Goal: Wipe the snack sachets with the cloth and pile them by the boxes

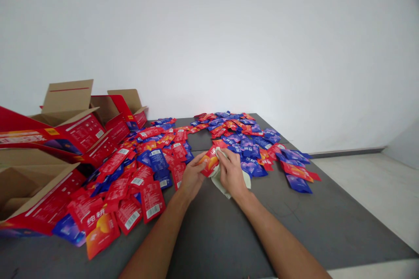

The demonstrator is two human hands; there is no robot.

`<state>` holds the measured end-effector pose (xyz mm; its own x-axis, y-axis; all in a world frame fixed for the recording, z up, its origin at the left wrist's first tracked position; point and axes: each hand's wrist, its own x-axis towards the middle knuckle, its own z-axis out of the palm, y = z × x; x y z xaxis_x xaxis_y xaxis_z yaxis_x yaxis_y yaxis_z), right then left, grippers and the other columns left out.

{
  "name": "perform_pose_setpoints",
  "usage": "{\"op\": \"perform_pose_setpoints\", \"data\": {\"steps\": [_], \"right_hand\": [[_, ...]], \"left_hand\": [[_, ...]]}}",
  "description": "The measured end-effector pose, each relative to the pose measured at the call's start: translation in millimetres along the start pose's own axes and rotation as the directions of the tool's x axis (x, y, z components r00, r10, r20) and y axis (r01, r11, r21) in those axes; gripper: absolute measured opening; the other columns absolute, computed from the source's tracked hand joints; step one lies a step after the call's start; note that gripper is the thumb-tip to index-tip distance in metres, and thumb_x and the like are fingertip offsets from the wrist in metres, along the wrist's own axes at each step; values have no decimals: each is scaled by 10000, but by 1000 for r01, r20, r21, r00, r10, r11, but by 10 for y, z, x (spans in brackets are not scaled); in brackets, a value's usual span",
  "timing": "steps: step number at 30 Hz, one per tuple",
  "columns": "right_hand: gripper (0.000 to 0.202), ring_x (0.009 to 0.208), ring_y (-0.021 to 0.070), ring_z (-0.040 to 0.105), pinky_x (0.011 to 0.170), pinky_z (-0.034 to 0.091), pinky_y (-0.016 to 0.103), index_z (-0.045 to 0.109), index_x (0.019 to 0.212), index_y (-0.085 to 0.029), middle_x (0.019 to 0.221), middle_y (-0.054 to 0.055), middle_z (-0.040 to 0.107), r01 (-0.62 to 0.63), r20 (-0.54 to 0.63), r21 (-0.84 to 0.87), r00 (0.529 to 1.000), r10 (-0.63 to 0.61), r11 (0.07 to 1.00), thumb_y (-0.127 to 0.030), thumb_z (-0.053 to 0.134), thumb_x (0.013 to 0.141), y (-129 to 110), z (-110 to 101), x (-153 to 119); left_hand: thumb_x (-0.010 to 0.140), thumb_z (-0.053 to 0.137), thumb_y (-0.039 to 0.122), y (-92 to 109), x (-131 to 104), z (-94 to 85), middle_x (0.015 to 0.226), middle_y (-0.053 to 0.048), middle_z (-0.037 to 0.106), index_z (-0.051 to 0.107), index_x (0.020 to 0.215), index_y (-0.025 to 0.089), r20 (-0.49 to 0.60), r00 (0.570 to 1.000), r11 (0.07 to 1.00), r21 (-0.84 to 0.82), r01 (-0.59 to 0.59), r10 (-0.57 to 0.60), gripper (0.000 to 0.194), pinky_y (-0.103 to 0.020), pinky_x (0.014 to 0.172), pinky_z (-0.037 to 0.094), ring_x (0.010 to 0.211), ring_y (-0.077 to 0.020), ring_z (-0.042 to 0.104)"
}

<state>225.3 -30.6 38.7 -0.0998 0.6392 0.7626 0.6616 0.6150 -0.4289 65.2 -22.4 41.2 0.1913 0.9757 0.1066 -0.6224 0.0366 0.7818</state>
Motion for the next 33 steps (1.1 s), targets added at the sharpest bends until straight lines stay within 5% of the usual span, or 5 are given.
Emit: {"op": "perform_pose_setpoints", "data": {"steps": [8,12,23,27,33], "right_hand": [[371,1212,255,505,1039,450,465,577,1334,-213,1303,133,527,-146,-124,66,980,154,987,-231,426,995,-2,-21,36],[371,1213,237,522,1048,457,423,573,1340,-219,1302,126,534,-101,-47,149,993,109,984,-236,450,990,-105,-8,15],[373,1200,221,532,1028,455,423,585,1328,-276,1298,90,586,5,41,202,999,-14,979,-184,456,991,-177,111,-57],[362,1173,231,530,997,463,427,619,1282,-262,1291,88,599,47,129,158,989,-67,986,-156,447,982,-243,111,-62],[350,1138,242,540,958,486,428,657,1210,-246,1259,92,616,75,216,112,971,-98,991,-141,427,969,-260,78,-36]], "left_hand": [[700,798,182,34,22,-44,1123,-91,713,639,1209,180,-107,993,999,-9,-46,45,534,-326,868,521,929,-182,687],[678,817,158,52,43,-66,1112,-73,706,619,1212,204,-191,980,998,-36,-54,46,572,-292,775,536,872,-160,687],[755,763,300,-96,26,46,1036,-53,730,695,1174,202,-74,997,992,117,43,-34,436,-216,697,489,796,-122,652],[829,672,385,-20,17,102,1142,-68,702,669,1213,225,-61,998,999,34,-17,19,416,-266,810,511,980,-179,658],[677,622,137,82,-24,52,1248,-108,675,593,1333,198,38,997,997,26,71,-72,660,-317,815,524,1017,-241,663]]}}
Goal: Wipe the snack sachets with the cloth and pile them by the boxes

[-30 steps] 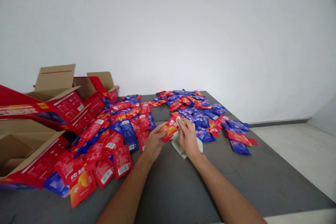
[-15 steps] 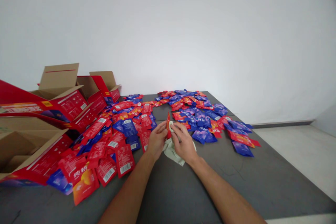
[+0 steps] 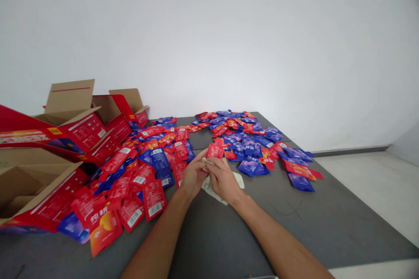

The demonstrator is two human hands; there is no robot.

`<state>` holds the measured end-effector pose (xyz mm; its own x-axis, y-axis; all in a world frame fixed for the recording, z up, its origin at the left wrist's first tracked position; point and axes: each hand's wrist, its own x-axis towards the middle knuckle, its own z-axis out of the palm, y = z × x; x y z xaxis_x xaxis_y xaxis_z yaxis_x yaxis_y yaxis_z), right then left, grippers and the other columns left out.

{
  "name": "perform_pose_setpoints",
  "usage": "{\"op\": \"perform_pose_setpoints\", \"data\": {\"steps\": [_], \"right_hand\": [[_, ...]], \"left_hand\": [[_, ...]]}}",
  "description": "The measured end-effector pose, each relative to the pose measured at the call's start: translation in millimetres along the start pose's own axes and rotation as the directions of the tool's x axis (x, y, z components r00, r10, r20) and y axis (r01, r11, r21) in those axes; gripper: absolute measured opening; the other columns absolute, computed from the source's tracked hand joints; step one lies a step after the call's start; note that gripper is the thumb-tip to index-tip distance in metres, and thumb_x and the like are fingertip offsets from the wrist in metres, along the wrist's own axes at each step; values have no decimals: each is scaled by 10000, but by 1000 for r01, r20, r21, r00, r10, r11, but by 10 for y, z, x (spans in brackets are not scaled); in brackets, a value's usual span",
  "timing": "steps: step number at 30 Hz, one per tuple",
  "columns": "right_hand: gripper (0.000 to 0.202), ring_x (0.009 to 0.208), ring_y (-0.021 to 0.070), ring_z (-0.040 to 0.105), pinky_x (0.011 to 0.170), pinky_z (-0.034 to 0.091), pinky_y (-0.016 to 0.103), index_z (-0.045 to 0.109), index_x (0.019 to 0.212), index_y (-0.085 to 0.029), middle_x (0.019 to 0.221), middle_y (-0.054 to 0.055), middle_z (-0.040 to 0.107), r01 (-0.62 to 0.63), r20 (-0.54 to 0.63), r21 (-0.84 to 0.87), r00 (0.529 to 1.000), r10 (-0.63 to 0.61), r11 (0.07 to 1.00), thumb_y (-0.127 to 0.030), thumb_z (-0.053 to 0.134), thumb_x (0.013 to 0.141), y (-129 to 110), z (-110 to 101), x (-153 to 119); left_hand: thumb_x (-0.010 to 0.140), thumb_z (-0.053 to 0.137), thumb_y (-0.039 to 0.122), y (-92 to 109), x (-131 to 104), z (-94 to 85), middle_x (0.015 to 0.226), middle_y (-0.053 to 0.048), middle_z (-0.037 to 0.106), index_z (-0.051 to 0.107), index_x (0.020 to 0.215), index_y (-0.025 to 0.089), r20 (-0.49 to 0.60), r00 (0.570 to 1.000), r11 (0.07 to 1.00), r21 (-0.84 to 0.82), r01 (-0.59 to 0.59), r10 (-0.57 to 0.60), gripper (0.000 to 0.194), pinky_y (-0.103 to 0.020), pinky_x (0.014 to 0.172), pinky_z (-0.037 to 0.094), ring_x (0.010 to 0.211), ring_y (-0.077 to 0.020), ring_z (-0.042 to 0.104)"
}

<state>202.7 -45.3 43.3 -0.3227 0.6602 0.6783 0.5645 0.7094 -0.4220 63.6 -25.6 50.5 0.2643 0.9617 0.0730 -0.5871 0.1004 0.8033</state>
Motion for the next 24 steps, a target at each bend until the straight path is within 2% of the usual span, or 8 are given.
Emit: {"op": "perform_pose_setpoints", "data": {"steps": [3,5,7,10,13,16,19,24], "right_hand": [[366,1162,272,532,970,475,479,638,1249,-238,1289,104,597,-99,-151,-69,985,87,993,-167,402,978,168,-78,10],[389,1190,294,522,989,456,521,622,1277,-246,1313,110,580,-169,-234,-104,962,141,980,-180,374,985,284,-138,7],[399,1202,306,513,985,456,528,619,1286,-233,1321,122,573,-194,-253,-125,955,157,973,-171,367,982,346,-174,-2],[395,1195,296,508,981,455,501,623,1278,-200,1321,122,575,-143,-189,-132,975,117,981,-134,394,963,293,-145,-14],[414,1155,267,515,977,455,456,619,1285,-219,1314,102,585,-52,-35,-109,998,49,993,-94,434,936,128,-60,-16],[441,1073,250,529,897,490,406,629,1274,-247,1274,88,609,-18,54,-77,998,22,997,-61,461,911,-3,-7,-11],[447,1041,245,531,867,497,390,643,1256,-262,1236,79,627,-12,77,-54,997,16,998,-50,464,905,-22,-8,-8],[375,1020,224,549,881,477,373,684,1149,-233,1204,80,641,-38,83,-77,996,44,996,-50,467,904,86,-34,-29]], "left_hand": [[548,585,35,-29,-22,8,1325,-102,636,595,1339,218,29,999,996,86,24,-26,812,-289,738,523,1012,-250,666],[519,574,5,-53,-34,40,1354,-98,616,606,1330,218,69,997,992,125,19,-28,839,-293,770,522,1045,-259,657],[522,577,-1,-66,-43,69,1352,-101,616,606,1330,214,90,995,991,134,24,-37,837,-304,798,522,1062,-266,651],[538,586,-2,-63,-42,58,1357,-101,611,583,1351,223,73,996,993,114,40,-49,844,-289,748,527,1044,-260,655],[551,596,3,-52,-19,-9,1350,-86,617,566,1364,248,35,999,996,84,24,-27,849,-260,710,517,1022,-231,655],[630,639,84,-51,9,-56,1274,-87,662,601,1320,229,-2,1000,999,32,17,-16,706,-248,714,509,1003,-212,655],[768,661,290,-70,31,-42,1147,-96,708,680,1186,184,-78,996,999,-19,49,-50,432,-251,684,506,920,-200,665],[769,686,415,-96,92,-92,932,-70,730,714,1032,151,-198,979,995,78,66,-49,374,-265,641,491,730,-161,646]]}}
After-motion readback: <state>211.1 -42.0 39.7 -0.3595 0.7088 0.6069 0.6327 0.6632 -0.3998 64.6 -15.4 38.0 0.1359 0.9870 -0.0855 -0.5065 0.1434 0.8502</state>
